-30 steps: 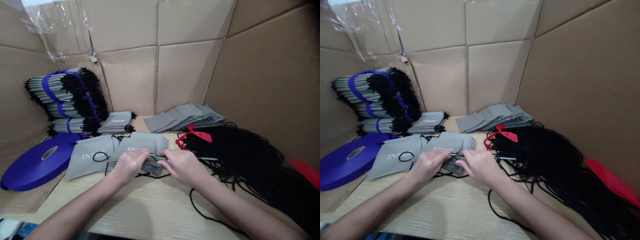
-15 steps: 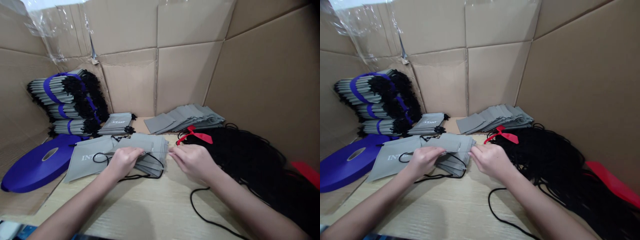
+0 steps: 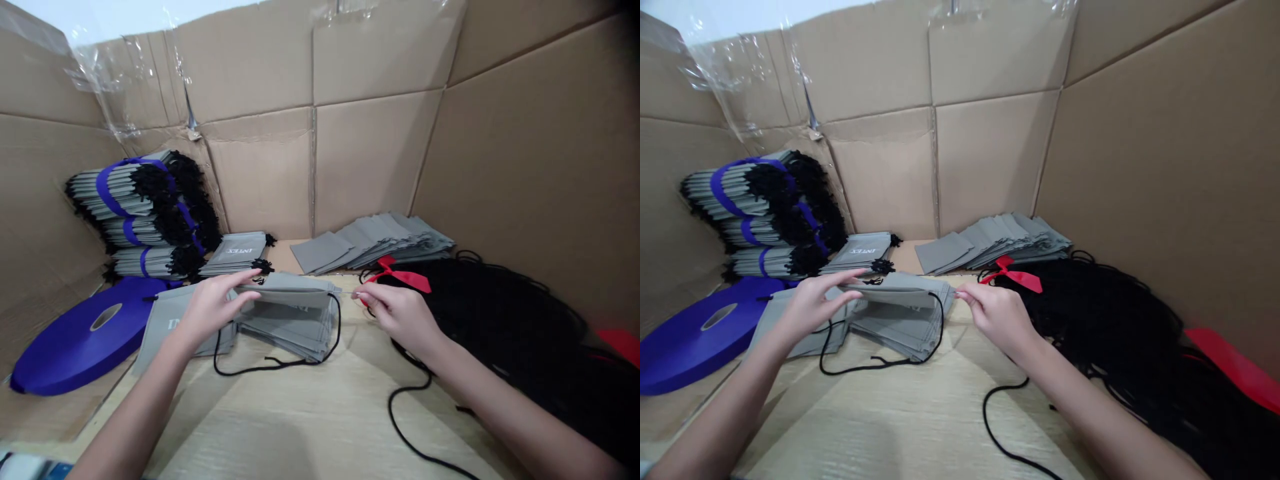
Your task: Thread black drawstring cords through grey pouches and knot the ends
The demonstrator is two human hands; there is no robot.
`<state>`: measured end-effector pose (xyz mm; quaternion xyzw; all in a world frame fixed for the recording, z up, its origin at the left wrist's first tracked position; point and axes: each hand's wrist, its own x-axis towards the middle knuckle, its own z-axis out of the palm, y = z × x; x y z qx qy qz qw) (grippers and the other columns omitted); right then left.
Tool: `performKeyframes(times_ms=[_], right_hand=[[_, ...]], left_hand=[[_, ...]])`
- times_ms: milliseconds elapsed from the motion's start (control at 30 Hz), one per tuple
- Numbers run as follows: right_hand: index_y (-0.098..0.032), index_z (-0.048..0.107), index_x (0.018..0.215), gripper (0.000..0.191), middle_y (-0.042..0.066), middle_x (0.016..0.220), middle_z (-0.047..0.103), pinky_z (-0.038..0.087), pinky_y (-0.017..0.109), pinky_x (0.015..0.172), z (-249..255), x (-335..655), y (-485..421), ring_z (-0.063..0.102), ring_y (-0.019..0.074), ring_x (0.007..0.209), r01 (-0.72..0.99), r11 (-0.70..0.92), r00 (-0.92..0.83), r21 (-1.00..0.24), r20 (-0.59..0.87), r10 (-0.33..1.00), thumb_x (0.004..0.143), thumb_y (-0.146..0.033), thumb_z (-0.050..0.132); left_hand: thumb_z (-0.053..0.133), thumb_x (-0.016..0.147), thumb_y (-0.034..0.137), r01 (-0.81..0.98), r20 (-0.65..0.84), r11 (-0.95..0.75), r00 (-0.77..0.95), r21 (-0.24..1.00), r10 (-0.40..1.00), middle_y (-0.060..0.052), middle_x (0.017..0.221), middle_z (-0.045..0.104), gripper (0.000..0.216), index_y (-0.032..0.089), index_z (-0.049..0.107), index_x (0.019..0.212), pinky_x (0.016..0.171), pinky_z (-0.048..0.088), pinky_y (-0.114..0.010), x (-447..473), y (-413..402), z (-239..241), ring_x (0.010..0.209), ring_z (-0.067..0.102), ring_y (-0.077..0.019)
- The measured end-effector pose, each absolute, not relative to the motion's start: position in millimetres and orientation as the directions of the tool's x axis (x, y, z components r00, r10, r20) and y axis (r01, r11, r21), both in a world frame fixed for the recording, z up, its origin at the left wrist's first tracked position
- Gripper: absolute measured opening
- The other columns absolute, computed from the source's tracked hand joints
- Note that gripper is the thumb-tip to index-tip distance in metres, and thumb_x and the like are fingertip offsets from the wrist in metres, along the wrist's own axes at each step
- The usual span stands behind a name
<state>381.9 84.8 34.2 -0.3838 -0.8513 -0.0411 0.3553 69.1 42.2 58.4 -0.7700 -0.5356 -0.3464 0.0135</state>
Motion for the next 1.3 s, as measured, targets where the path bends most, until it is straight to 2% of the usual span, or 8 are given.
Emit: performKeyframes(times_ms=[100, 167, 367, 567, 733, 900, 1100, 1300], right_hand=[[-0.019, 0.057, 0.101, 0.023, -0.004, 0.051, 0.052, 0.034, 0.022, 0.048, 34, 385, 90, 0.046, 0.012, 0.045, 0.584, 0.715, -0.448, -0.383, 0.583, 0.678, 0.089, -0.03, 0.04], [-0.018, 0.058, 0.097, 0.023, -0.005, 0.05, 0.047, 0.031, 0.022, 0.044, 33, 385, 91, 0.04, 0.0111, 0.042, 0.525, 0.726, -0.453, -0.444, 0.575, 0.681, 0.089, -0.03, 0.04], [-0.019, 0.064, 0.083, 0.02, 0.002, 0.061, 0.06, 0.037, 0.022, 0.049, 36, 392, 94, 0.053, 0.0137, 0.055, 0.507, 0.745, -0.429, -0.434, 0.623, 0.654, 0.086, -0.026, 0.045], [-0.018, 0.063, 0.081, 0.019, 0.003, 0.067, 0.063, 0.038, 0.023, 0.05, 33, 392, 94, 0.053, 0.0133, 0.054, 0.499, 0.739, -0.423, -0.452, 0.617, 0.664, 0.085, -0.024, 0.045], [-0.018, 0.056, 0.077, 0.016, -0.001, 0.056, 0.051, 0.032, 0.023, 0.045, 29, 385, 89, 0.041, 0.0114, 0.046, 0.551, 0.677, -0.343, -0.489, 0.607, 0.717, 0.084, -0.023, 0.043], [-0.018, 0.053, 0.074, 0.017, -0.002, 0.056, 0.049, 0.03, 0.023, 0.046, 28, 378, 86, 0.04, 0.0112, 0.046, 0.51, 0.703, -0.395, -0.496, 0.591, 0.703, 0.085, -0.026, 0.042], [-0.02, 0.051, 0.095, 0.02, -0.007, 0.049, 0.034, 0.024, 0.022, 0.045, 31, 373, 83, 0.031, 0.0106, 0.044, 0.445, 0.637, -0.431, -0.629, 0.473, 0.768, 0.086, -0.036, 0.042], [-0.019, 0.065, 0.082, 0.025, -0.007, 0.045, 0.03, 0.018, 0.023, 0.043, 27, 366, 86, 0.024, 0.009, 0.041, 0.412, 0.494, -0.401, -0.766, 0.334, 0.853, 0.075, -0.042, 0.057]], left_hand=[[0.06, 0.075, 0.036, 0.69, 0.473, -0.347, 0.008, 0.636, 0.881, -0.004, 0.093, 0.07, 0.027, 0.02, 0.069, 0.094, 0.065, 0.046, -0.023, 50, 52, 62, 0.079, 0.063, -0.0195], [0.062, 0.072, 0.037, 0.541, 0.43, -0.337, -0.05, 0.77, 0.902, -0.005, 0.085, 0.07, 0.026, 0.017, 0.07, 0.086, 0.059, 0.043, -0.021, 46, 57, 59, 0.071, 0.061, -0.0171], [0.072, 0.062, 0.037, 0.245, 0.279, -0.24, -0.139, 0.939, 0.95, -0.004, 0.07, 0.067, 0.028, 0.015, 0.07, 0.078, 0.052, 0.039, -0.019, 43, 63, 47, 0.06, 0.055, -0.0125], [0.075, 0.059, 0.037, 0.17, 0.271, -0.247, -0.137, 0.954, 0.953, -0.006, 0.071, 0.068, 0.029, 0.013, 0.068, 0.074, 0.055, 0.041, -0.021, 59, 63, 38, 0.062, 0.057, -0.0136], [0.077, 0.057, 0.036, 0.092, 0.233, -0.221, -0.156, 0.971, 0.96, -0.005, 0.068, 0.068, 0.029, 0.013, 0.068, 0.072, 0.055, 0.042, -0.021, 70, 61, 34, 0.06, 0.058, -0.0129], [0.077, 0.056, 0.036, 0.062, 0.224, -0.217, -0.156, 0.974, 0.962, -0.003, 0.069, 0.068, 0.03, 0.013, 0.069, 0.074, 0.052, 0.04, -0.019, 77, 58, 35, 0.057, 0.056, -0.0113], [0.074, 0.061, 0.037, 0.118, 0.268, -0.253, -0.145, 0.96, 0.952, -0.002, 0.068, 0.066, 0.029, 0.014, 0.07, 0.08, 0.051, 0.038, -0.019, 83, 54, 34, 0.057, 0.054, -0.0105], [0.07, 0.065, 0.04, 0.162, 0.206, -0.196, -0.051, 0.967, 0.977, -0.001, 0.064, 0.062, 0.034, 0.014, 0.068, 0.084, 0.049, 0.035, -0.018, 86, 54, 25, 0.053, 0.05, -0.0095]])
